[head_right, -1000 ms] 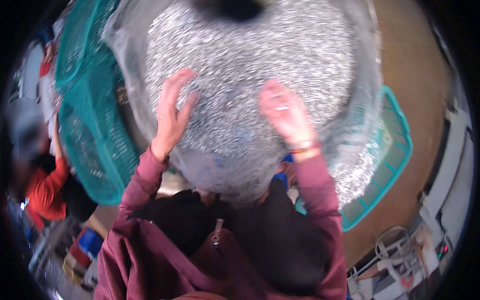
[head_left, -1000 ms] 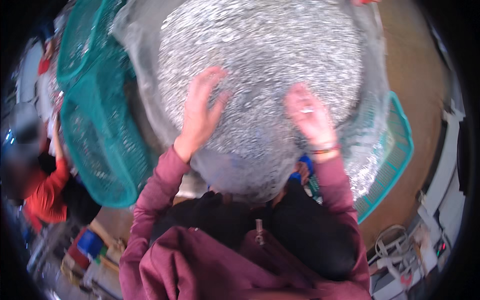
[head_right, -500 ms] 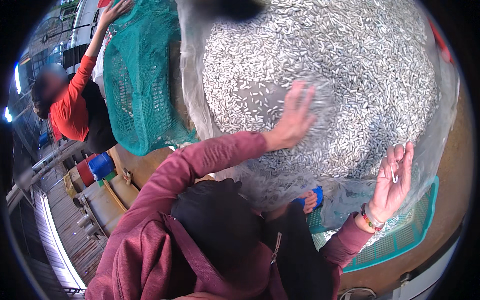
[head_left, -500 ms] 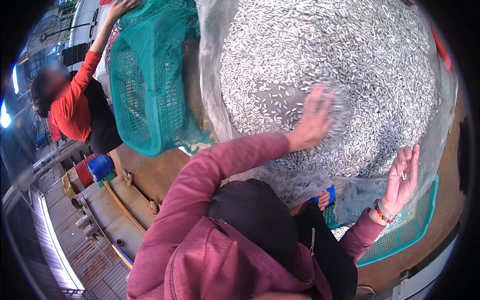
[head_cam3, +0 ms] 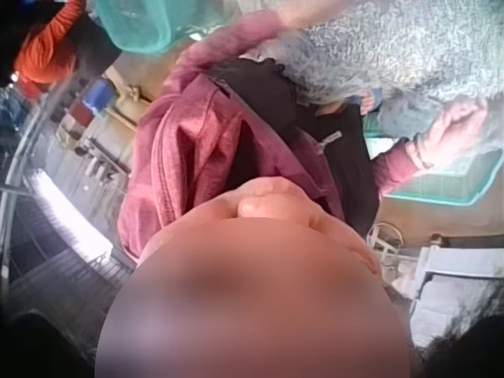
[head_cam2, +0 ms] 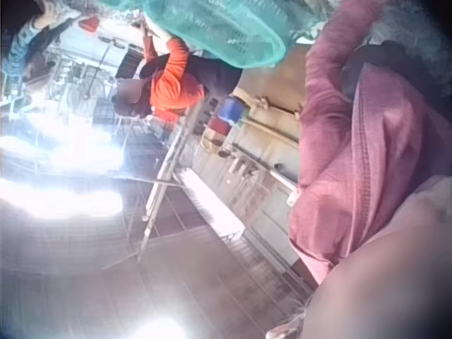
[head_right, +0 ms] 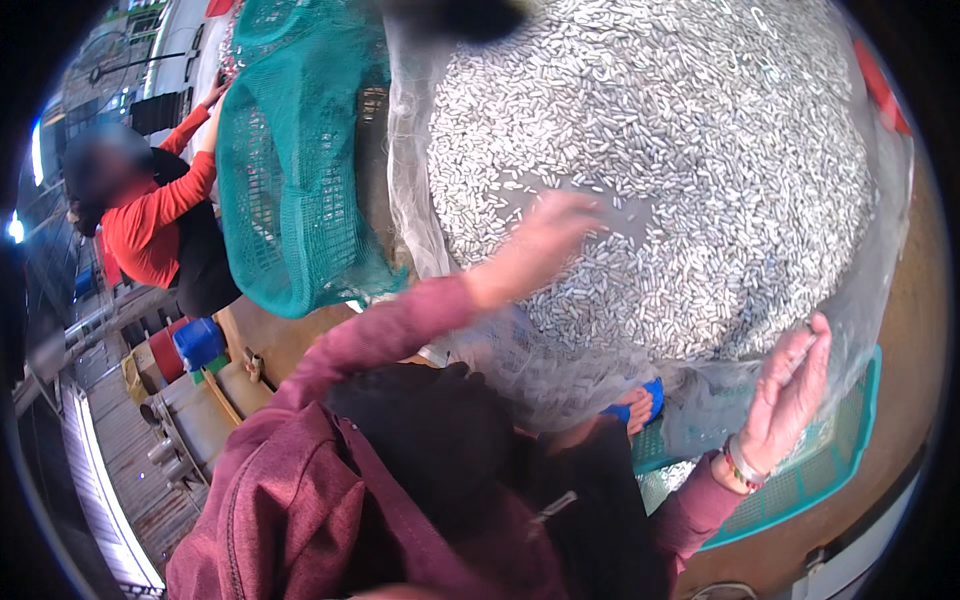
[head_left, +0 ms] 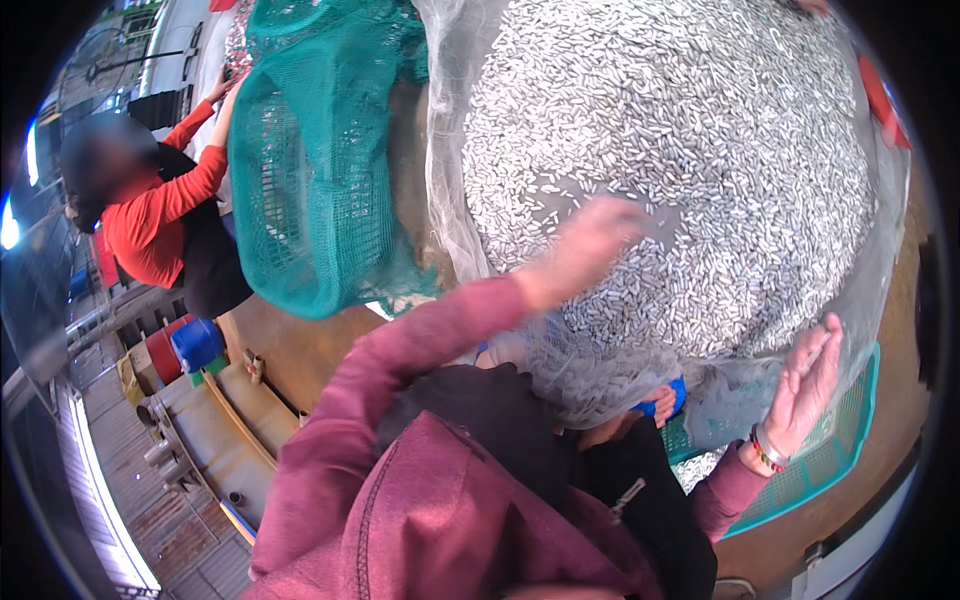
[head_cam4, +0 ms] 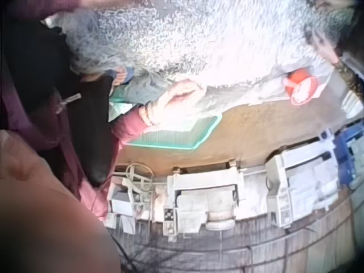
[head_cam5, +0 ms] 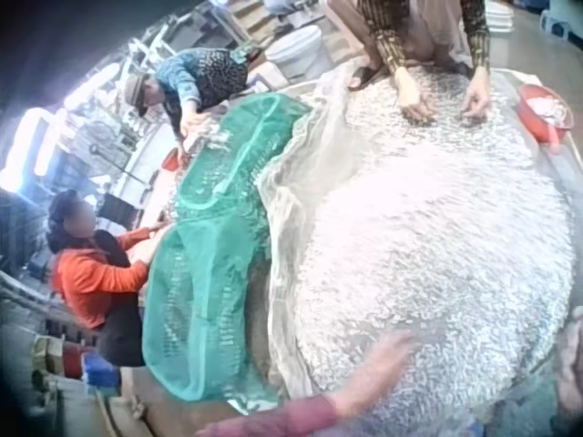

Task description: The person sits on the floor and sorts small silver fish by hand from a large pile on a plastic sheet into green baskets. They repeatedly scoop fish with both hands and transfer them into the baskets, occasionally using a red scoop to move larger quantities.

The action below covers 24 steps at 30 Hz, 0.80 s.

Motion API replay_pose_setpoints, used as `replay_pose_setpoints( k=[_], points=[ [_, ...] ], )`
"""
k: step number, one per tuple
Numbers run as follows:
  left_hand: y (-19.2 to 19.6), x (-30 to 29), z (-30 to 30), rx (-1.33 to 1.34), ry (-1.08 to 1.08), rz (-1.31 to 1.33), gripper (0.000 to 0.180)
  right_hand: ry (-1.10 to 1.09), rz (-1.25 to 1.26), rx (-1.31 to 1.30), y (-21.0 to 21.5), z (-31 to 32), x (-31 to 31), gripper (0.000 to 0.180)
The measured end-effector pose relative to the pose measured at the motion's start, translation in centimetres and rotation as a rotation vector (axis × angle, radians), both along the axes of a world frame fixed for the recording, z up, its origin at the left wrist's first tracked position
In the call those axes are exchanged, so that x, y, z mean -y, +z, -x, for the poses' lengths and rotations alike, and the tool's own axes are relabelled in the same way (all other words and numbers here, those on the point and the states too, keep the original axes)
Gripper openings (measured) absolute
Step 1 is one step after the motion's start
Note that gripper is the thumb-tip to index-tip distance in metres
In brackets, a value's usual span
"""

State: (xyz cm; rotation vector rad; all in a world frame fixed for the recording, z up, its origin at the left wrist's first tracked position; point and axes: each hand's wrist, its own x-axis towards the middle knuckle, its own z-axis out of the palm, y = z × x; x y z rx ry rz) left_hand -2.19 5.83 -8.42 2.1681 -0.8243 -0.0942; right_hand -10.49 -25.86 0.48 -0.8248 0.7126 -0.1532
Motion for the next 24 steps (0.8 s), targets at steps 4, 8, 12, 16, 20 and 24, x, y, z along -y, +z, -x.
replay_pose_setpoints(
  k=[4,8,12,16,20,24],
  points=[
    [-0.2,-12.4,1.4,-0.144,0.238,-0.522,0.045,0.269,0.128,-0.092,-0.4,-1.7,-4.9,0.021],
    [-2.2,-14.4,1.8,-0.001,0.152,-0.524,0.039,0.461,0.112,-0.117,-1.3,-3.8,-8.4,0.017],
    [-4.1,-13.5,0.1,0.024,0.071,-0.550,0.024,0.642,0.122,-0.089,-3.5,-5.5,-9.4,0.016],
    [-4.8,-8.9,-1.9,0.177,-0.036,-0.537,0.016,0.687,0.185,-0.202,-6.4,-4.7,-9.9,0.020],
    [-3.3,-1.9,-5.0,-0.163,-0.066,-0.051,0.027,0.671,0.257,-0.246,-7.8,-3.1,-9.2,0.022],
    [0.1,0.6,-6.9,-0.175,0.041,0.241,0.036,0.819,1.410,-0.021,-8.7,-2.9,-9.0,0.023]
  ],
)
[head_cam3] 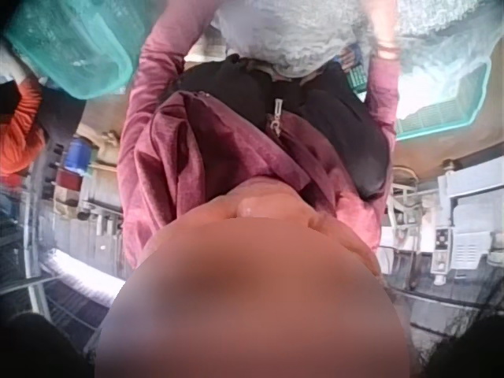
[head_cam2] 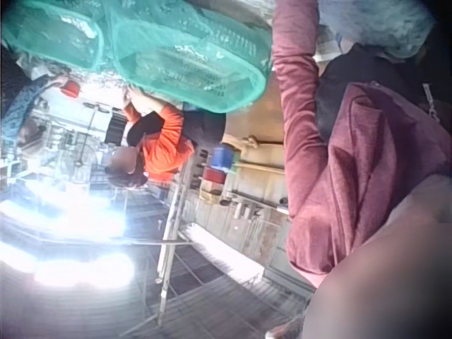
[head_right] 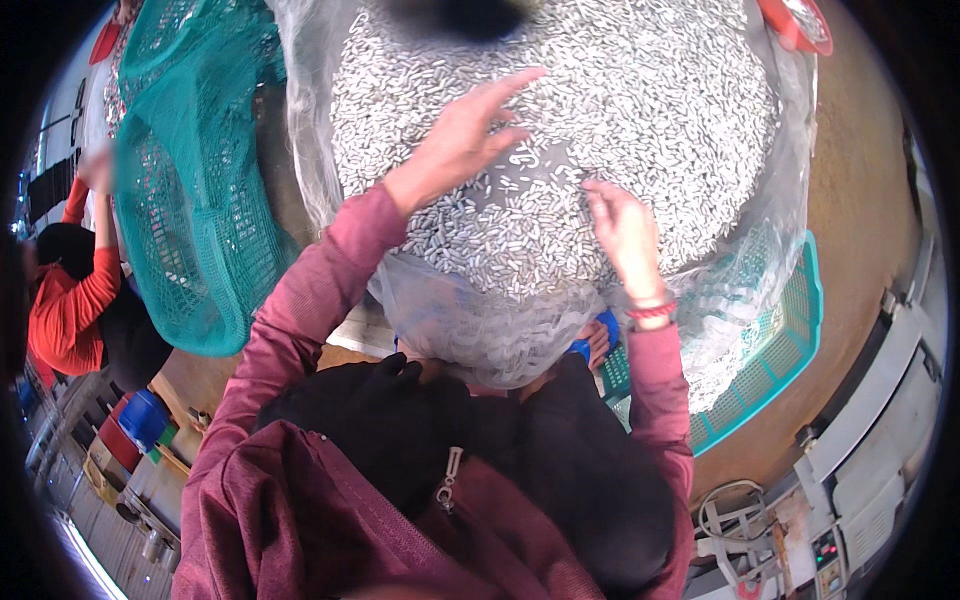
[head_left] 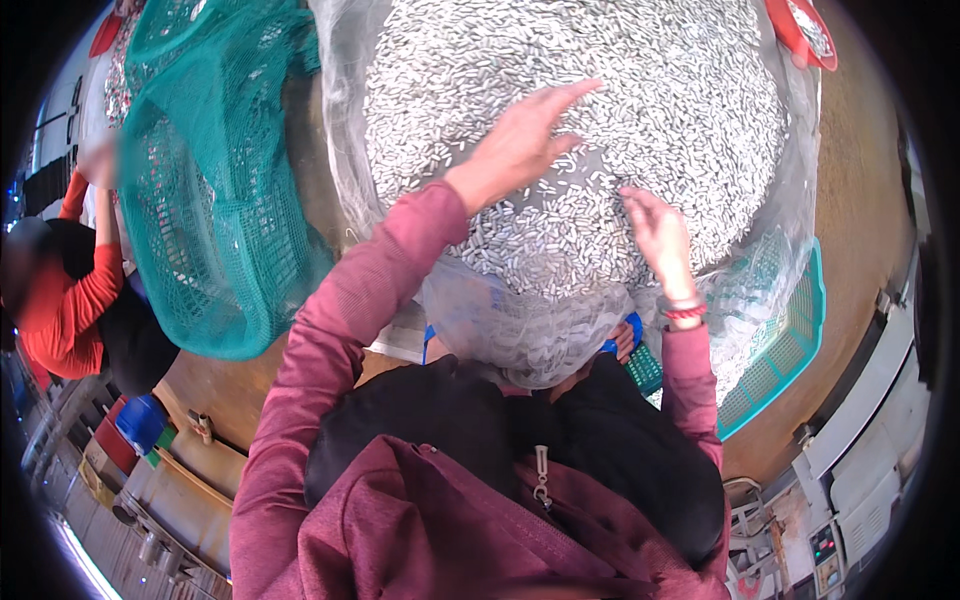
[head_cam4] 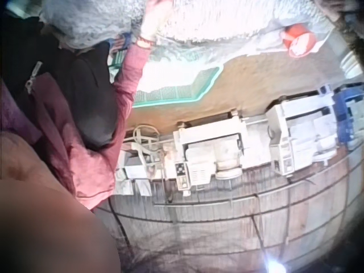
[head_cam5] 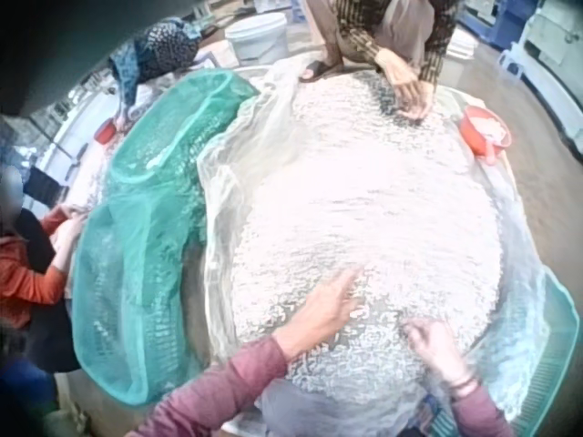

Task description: The person sits on the floor and sorts small silver fish by hand from a large pile on a plastic sheet into green baskets. They repeatedly scoop fish with both hands and transfer them into the baskets, occasionally using a red scoop to move larger quantities.

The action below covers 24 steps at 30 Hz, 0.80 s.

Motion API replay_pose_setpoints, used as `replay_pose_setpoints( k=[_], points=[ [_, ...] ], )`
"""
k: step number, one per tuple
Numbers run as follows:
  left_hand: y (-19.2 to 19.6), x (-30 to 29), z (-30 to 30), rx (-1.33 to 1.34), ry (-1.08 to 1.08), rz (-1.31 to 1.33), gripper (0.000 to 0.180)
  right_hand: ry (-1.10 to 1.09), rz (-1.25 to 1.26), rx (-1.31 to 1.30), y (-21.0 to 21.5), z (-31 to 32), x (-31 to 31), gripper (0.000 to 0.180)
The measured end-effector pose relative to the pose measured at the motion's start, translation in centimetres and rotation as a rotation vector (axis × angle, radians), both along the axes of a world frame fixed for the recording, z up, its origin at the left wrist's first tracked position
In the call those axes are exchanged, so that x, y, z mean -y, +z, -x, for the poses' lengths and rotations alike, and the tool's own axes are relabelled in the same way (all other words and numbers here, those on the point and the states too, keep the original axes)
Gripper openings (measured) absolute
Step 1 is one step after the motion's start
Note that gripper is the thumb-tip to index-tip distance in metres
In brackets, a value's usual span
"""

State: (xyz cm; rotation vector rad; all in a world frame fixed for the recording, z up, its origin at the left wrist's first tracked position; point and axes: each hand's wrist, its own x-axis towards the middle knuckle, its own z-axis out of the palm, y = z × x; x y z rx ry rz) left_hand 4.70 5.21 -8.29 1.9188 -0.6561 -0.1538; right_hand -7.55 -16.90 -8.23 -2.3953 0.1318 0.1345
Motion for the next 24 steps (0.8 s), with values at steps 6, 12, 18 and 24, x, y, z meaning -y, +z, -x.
replay_pose_setpoints(
  k=[6,12,18,24],
  points=[
    [1.1,-4.9,0.6,-0.160,-0.059,-0.490,0.019,0.320,0.264,0.005,-1.8,-0.7,-1.1,0.041],
    [-2.6,-1.9,3.1,0.173,-0.124,-0.378,0.022,0.193,0.379,-0.085,-1.9,-0.1,-0.4,0.049],
    [-4.0,0.6,2.9,0.194,-0.292,-0.574,0.010,0.013,0.469,-0.060,0.3,-1.0,3.1,0.053],
    [-1.4,-0.4,2.4,-0.062,-0.141,-0.336,0.013,0.164,0.345,-0.082,0.1,0.7,1.6,0.027]
  ],
)
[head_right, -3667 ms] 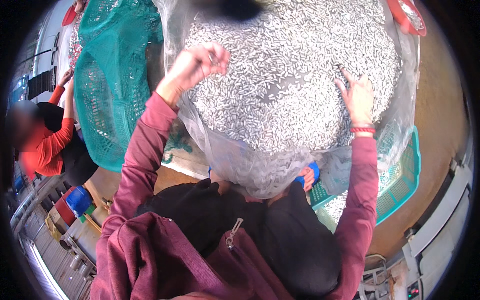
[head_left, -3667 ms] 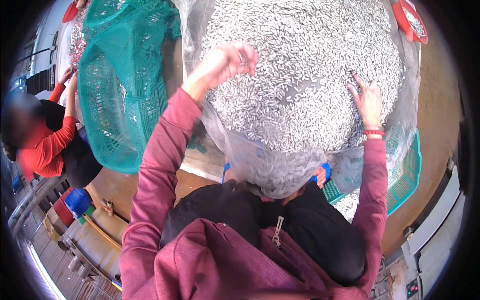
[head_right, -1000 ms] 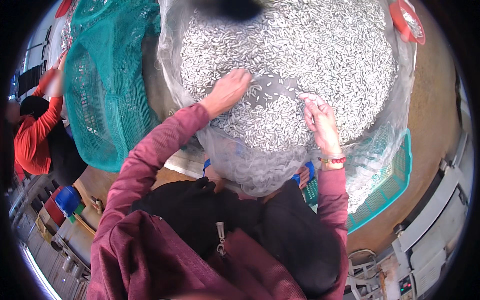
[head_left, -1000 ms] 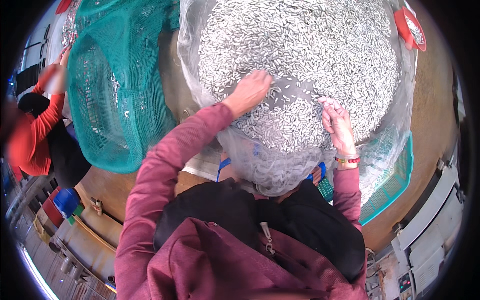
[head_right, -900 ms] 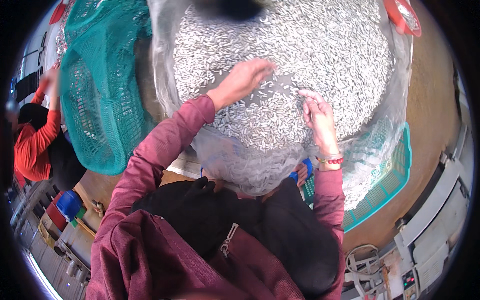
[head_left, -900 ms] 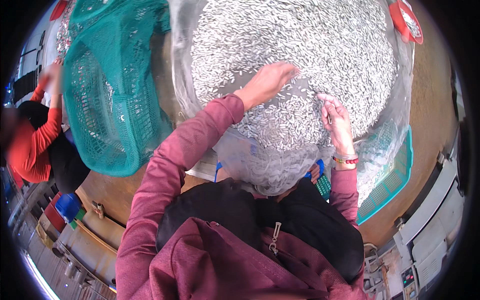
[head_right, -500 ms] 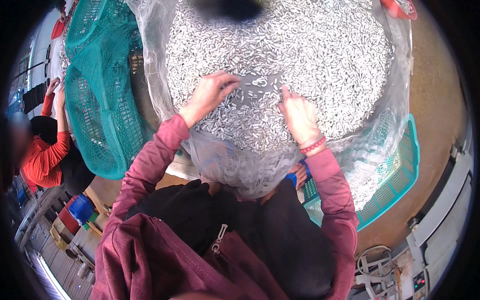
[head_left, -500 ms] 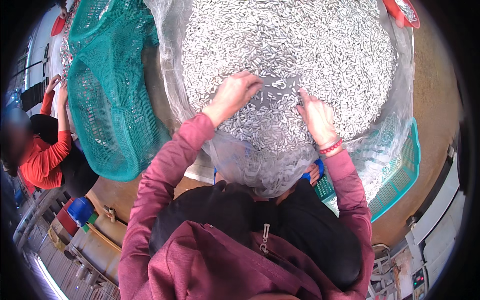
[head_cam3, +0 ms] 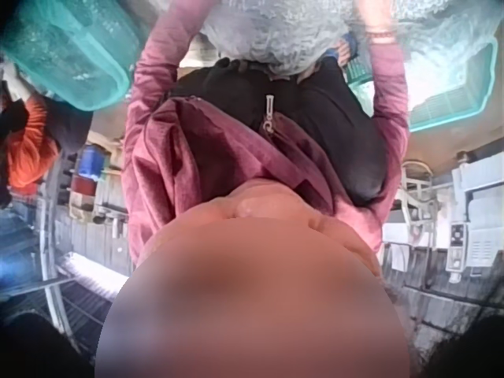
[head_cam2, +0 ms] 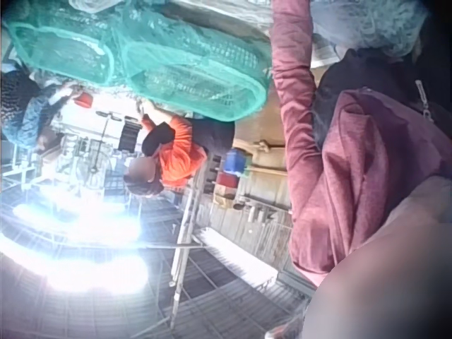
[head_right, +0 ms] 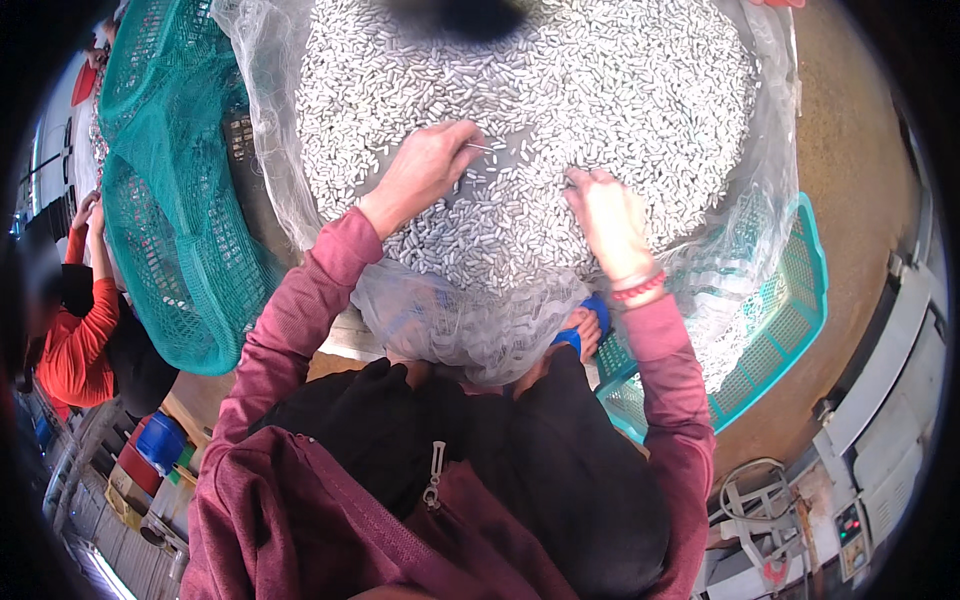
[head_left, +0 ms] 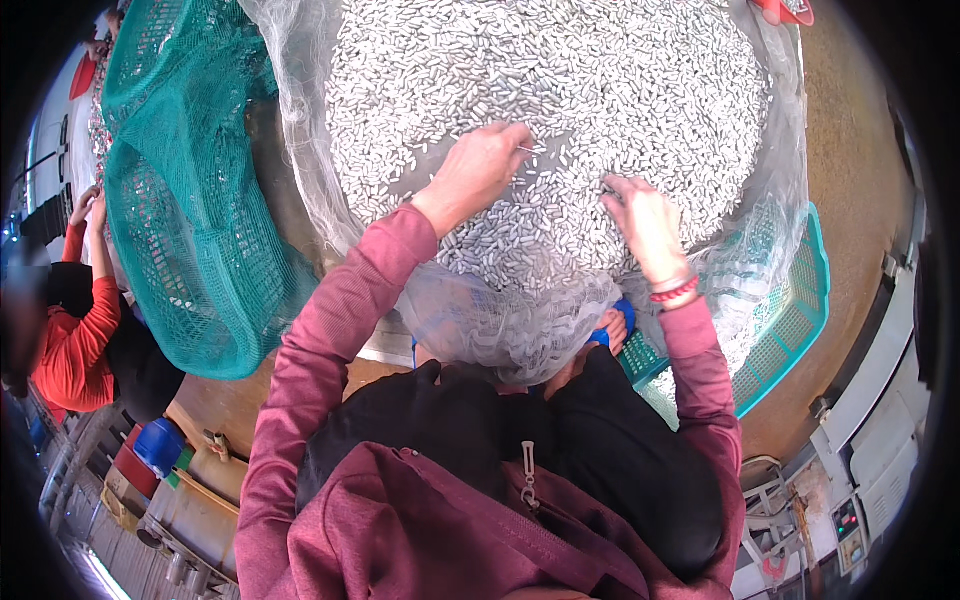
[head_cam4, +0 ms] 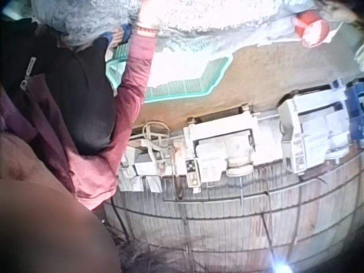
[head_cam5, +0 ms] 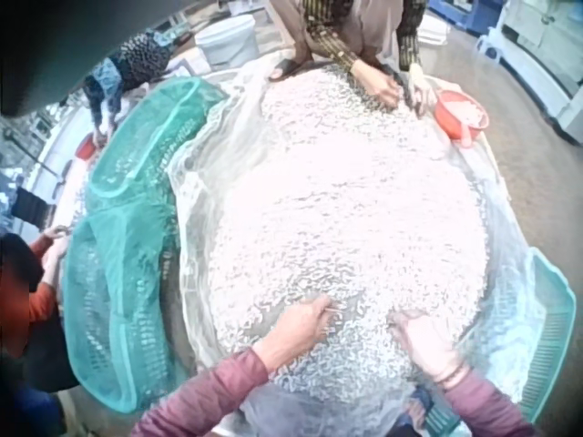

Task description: The person sits on the floor and sorts small silver fish by hand from a large pile on a plastic sheet into green baskets. They repeatedly scoop fish with both hands and transfer them into the baskets, occasionally using a red scoop to move larger quantities.

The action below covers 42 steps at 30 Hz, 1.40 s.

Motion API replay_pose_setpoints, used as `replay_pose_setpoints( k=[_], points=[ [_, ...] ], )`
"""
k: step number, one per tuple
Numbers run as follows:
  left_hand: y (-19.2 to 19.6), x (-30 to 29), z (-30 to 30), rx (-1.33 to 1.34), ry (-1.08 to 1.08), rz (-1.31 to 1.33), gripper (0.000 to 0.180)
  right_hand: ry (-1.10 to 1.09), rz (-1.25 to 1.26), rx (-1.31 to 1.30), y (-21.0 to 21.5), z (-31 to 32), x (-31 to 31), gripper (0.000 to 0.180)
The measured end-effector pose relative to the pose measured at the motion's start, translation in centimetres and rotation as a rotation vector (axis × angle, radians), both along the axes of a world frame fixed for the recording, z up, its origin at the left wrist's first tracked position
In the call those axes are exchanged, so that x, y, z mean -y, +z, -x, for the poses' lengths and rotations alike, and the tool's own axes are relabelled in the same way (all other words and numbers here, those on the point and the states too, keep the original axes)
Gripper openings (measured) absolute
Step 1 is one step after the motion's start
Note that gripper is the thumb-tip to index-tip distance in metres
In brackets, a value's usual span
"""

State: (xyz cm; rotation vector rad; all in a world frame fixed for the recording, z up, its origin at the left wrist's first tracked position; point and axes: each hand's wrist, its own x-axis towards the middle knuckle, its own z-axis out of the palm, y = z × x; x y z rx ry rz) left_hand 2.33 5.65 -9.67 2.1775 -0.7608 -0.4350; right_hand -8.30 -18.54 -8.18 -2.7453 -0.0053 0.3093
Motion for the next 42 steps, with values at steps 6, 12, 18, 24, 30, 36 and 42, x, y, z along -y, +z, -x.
replay_pose_setpoints(
  k=[6,12,18,24,30,36,42],
  points=[
    [3.2,-2.2,0.0,-0.262,0.131,-0.003,0.018,0.078,-0.025,0.060,-2.7,0.0,-4.0,0.024],
    [3.1,-3.4,0.6,-1.220,0.416,0.624,0.021,0.244,-0.363,0.010,-1.5,0.5,-9.8,0.039],
    [2.1,-2.8,-0.6,-1.141,0.179,0.604,0.014,-0.246,-0.295,-0.141,1.1,1.0,-5.3,0.032],
    [-0.7,1.2,1.4,0.191,-0.352,-0.239,0.009,-0.898,-1.977,-0.158,2.4,0.0,2.9,0.020],
    [-2.2,2.1,3.6,0.488,-0.531,-0.448,0.010,-0.955,-2.091,-0.185,2.3,0.6,2.3,0.018],
    [-0.7,4.1,-0.4,0.187,-0.406,-0.527,0.020,-0.900,-2.118,-0.245,2.5,0.4,1.5,0.018],
    [2.3,3.1,-4.4,0.052,-0.192,-0.307,0.025,-0.920,-2.265,-0.268,2.4,0.5,0.9,0.019]
  ],
)
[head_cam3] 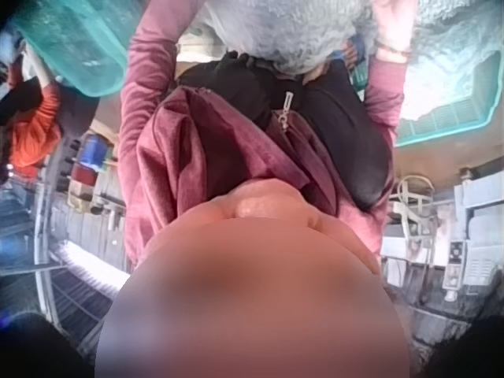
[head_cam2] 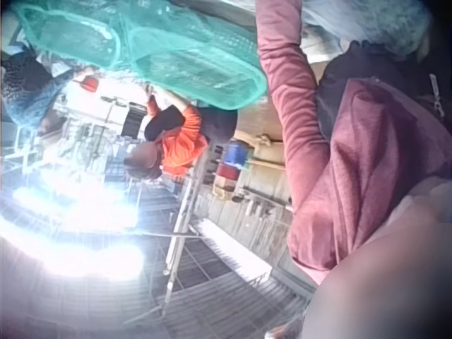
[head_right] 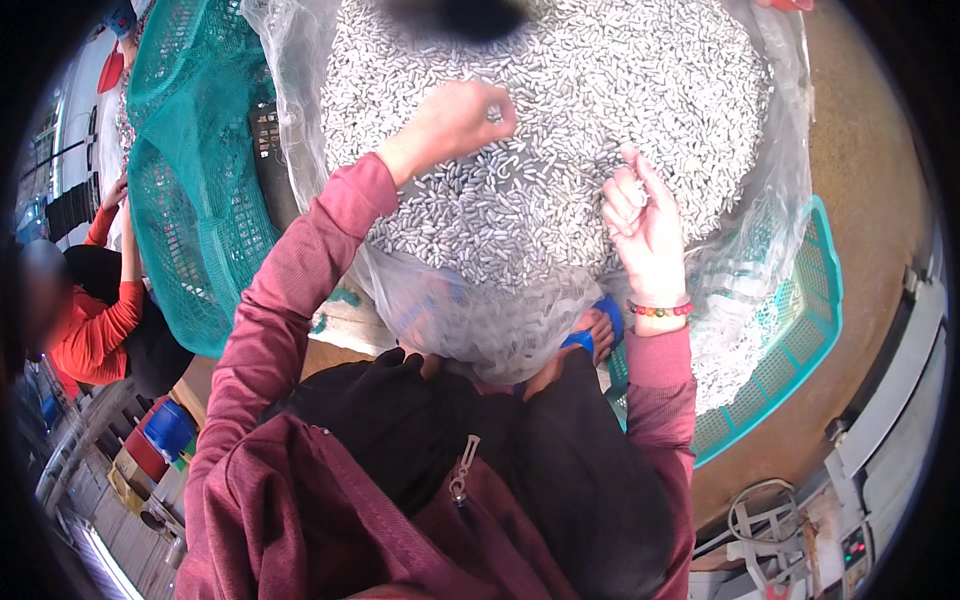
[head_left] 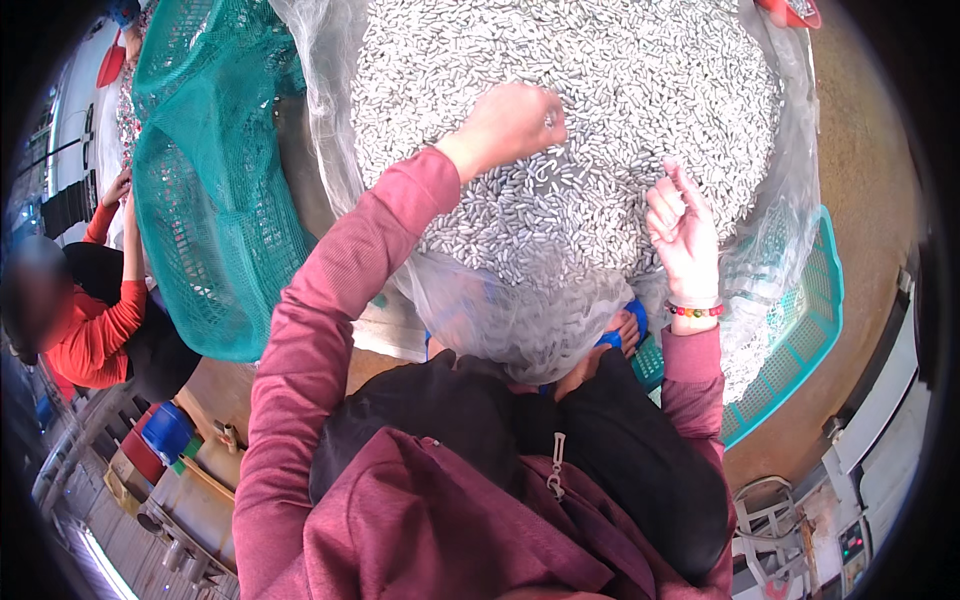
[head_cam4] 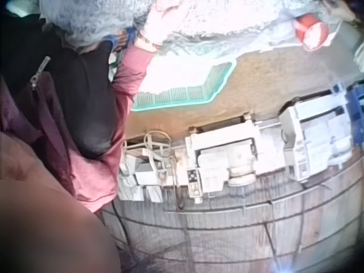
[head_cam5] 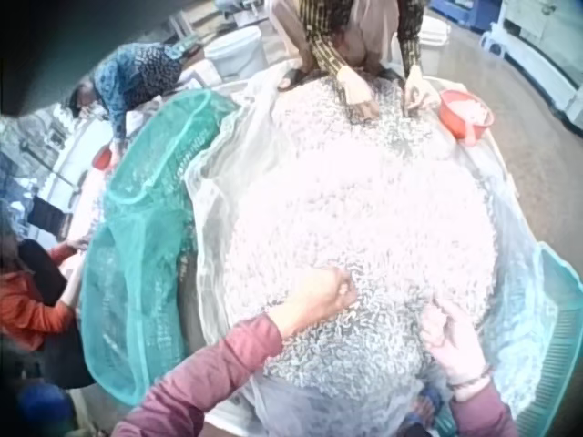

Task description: The person sits on the floor and sorts small silver fish by hand from a large pile on a plastic sheet into green baskets. They repeatedly scoop fish with both hands and transfer them into the baskets, occasionally using a red scoop to move larger quantities.

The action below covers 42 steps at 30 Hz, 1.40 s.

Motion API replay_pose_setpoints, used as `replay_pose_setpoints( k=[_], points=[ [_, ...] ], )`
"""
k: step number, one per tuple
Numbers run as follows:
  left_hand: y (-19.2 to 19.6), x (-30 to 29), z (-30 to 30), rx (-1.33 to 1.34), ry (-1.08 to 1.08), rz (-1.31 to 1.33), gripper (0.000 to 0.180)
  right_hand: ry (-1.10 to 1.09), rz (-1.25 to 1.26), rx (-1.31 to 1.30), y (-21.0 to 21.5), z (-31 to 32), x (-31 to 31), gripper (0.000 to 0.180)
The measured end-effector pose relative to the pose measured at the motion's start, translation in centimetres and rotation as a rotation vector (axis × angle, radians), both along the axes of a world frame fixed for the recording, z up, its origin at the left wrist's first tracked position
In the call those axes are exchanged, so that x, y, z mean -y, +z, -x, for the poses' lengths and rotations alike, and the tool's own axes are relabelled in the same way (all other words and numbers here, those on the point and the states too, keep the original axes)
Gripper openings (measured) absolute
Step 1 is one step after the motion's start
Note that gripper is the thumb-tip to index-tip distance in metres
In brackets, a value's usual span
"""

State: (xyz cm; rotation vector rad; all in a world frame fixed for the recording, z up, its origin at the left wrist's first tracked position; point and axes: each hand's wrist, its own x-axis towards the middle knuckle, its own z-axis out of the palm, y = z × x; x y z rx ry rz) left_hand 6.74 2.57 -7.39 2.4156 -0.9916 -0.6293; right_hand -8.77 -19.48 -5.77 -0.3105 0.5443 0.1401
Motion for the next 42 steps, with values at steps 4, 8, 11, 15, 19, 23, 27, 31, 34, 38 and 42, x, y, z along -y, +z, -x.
replay_pose_setpoints(
  k=[4,8,11,15,19,23,27,31,34,38,42],
  points=[
    [-2.1,-0.7,4.5,0.228,-0.333,-0.207,0.013,0.059,-0.043,-0.065,-0.5,0.1,-1.5,0.020],
    [-4.8,-0.2,6.0,0.330,-0.165,-0.109,0.011,0.108,-0.005,-0.107,-0.5,-0.1,-2.4,0.022],
    [-4.3,0.3,6.0,0.310,-0.170,-0.059,0.009,0.091,0.051,-0.139,-0.3,0.0,-2.7,0.019],
    [-1.9,0.4,4.5,0.239,-0.154,-0.070,0.009,0.111,0.070,-0.099,-0.5,0.3,-2.7,0.025],
    [0.3,0.6,0.6,0.189,0.021,0.100,0.009,0.081,0.029,-0.276,-0.6,0.3,-3.2,0.042],
    [4.6,1.8,-0.8,0.540,-0.246,0.181,0.011,0.133,-0.179,-0.122,-0.3,0.2,-4.3,0.052],
    [9.8,4.6,2.1,0.333,-0.548,0.138,0.018,0.036,-0.241,0.029,-0.1,-0.4,-4.4,0.049],
    [10.9,3.8,4.6,0.430,-0.323,0.489,0.029,0.182,-0.254,0.325,2.2,0.1,0.0,0.032],
    [7.2,0.8,4.2,0.250,-0.387,0.582,0.035,-0.099,0.211,-0.041,6.7,5.9,6.6,0.033],
    [0.7,-4.0,11.0,0.012,-0.693,0.234,0.032,-0.308,0.994,-0.800,10.2,20.3,15.3,0.042],
    [-4.8,-4.2,16.2,0.185,-0.628,0.289,0.034,0.489,1.590,-0.956,7.9,32.4,19.3,0.067]
  ],
)
